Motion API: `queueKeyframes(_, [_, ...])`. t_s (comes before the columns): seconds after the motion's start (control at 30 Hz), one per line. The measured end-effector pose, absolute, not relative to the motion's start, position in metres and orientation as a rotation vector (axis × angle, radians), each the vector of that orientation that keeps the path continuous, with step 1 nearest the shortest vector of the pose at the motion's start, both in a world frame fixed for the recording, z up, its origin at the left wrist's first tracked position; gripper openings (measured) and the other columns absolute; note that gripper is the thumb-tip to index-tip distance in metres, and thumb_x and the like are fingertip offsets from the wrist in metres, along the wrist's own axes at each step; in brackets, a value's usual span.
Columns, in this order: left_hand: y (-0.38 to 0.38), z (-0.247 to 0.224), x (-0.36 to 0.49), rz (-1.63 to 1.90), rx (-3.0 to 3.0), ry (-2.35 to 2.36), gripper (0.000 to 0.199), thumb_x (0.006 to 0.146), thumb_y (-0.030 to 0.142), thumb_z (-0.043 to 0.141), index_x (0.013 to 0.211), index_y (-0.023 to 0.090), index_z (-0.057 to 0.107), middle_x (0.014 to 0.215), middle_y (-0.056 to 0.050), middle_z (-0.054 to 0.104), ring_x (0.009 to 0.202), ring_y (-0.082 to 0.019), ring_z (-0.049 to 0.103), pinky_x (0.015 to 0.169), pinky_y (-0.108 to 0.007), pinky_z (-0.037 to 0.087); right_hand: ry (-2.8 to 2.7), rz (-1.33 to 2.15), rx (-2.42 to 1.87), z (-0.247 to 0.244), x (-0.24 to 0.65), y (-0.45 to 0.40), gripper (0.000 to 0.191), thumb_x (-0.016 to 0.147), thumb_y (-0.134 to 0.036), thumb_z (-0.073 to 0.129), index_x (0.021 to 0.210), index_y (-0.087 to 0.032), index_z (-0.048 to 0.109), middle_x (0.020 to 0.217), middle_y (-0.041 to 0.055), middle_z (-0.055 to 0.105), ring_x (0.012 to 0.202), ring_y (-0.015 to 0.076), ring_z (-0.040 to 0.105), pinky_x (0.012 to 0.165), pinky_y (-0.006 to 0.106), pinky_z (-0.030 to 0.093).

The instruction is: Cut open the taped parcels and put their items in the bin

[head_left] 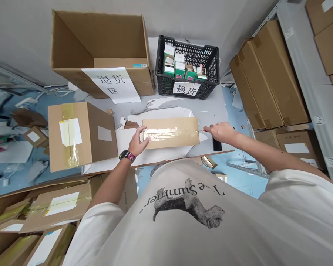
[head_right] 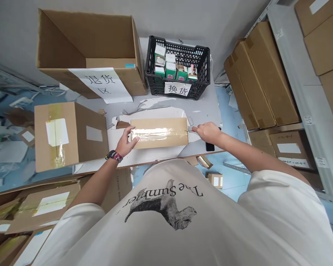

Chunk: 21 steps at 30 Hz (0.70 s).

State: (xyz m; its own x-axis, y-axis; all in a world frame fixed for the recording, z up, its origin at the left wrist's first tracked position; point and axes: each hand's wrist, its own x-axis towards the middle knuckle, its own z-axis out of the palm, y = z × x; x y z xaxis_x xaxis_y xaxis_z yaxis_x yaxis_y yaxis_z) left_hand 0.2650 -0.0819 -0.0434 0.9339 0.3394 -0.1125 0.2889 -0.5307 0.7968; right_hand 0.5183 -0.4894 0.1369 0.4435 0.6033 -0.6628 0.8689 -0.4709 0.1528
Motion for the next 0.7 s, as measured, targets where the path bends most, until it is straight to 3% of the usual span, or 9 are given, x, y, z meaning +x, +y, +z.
queueKeyframes(0.23, [-0.079, -0.040, 0.267, 0.013, 2.164, 0.465, 0.075, 0.101, 0.060, 0.067, 0.167, 0.025, 0.056, 0.170, -0.015, 0.066, 0.132, -0.036, 0.073, 0.110, -0.053, 0.063, 1.261, -0.761, 2.287, 0.132, 0.517, -0.504, 0.057, 0.112, -0.010, 0.047, 0.163, -0.023, 0.069, 0.123, 0.0210, 0.086, 0.104, 0.0330, 0.084, 0.083, 0.038, 0.044])
queueKeyframes(0.4, [-0.078, -0.036, 0.267, 0.003, 2.206, 0.452, 0.075, 0.102, 0.062, 0.063, 0.167, 0.024, 0.053, 0.170, -0.016, 0.065, 0.143, -0.038, 0.069, 0.119, -0.057, 0.060, 1.217, -0.769, 2.354, 0.128, 0.515, -0.516, 0.055, 0.114, -0.013, 0.045, 0.162, -0.024, 0.068, 0.128, 0.0205, 0.085, 0.108, 0.0339, 0.084, 0.086, 0.038, 0.046])
queueKeyframes(0.5, [-0.079, -0.025, 0.268, 0.036, 2.305, 0.452, 0.068, 0.103, 0.057, 0.063, 0.163, 0.024, 0.058, 0.167, -0.017, 0.066, 0.153, -0.041, 0.063, 0.131, -0.064, 0.050, 1.165, -0.789, 2.425, 0.123, 0.513, -0.521, 0.052, 0.119, -0.020, 0.041, 0.162, -0.025, 0.069, 0.131, 0.0190, 0.086, 0.110, 0.0342, 0.084, 0.088, 0.039, 0.048])
queueKeyframes(0.63, [-0.104, 0.000, 0.283, 0.248, 2.518, 0.473, 0.049, 0.097, 0.043, 0.074, 0.143, 0.026, 0.075, 0.177, -0.019, 0.057, 0.171, -0.049, 0.042, 0.142, -0.072, 0.031, 1.118, -0.833, 2.537, 0.114, 0.514, -0.526, 0.049, 0.123, -0.029, 0.039, 0.161, -0.029, 0.071, 0.136, 0.0161, 0.087, 0.113, 0.0338, 0.083, 0.094, 0.040, 0.051])
queueKeyframes(0.7, [-0.135, 0.010, 0.299, 0.247, 2.551, 0.346, 0.044, 0.099, 0.038, 0.073, 0.141, 0.027, 0.077, 0.172, -0.017, 0.063, 0.166, -0.047, 0.049, 0.141, -0.070, 0.033, 1.107, -0.841, 2.580, 0.111, 0.514, -0.529, 0.049, 0.123, -0.031, 0.040, 0.161, -0.031, 0.071, 0.137, 0.0147, 0.087, 0.115, 0.0337, 0.083, 0.097, 0.041, 0.051])
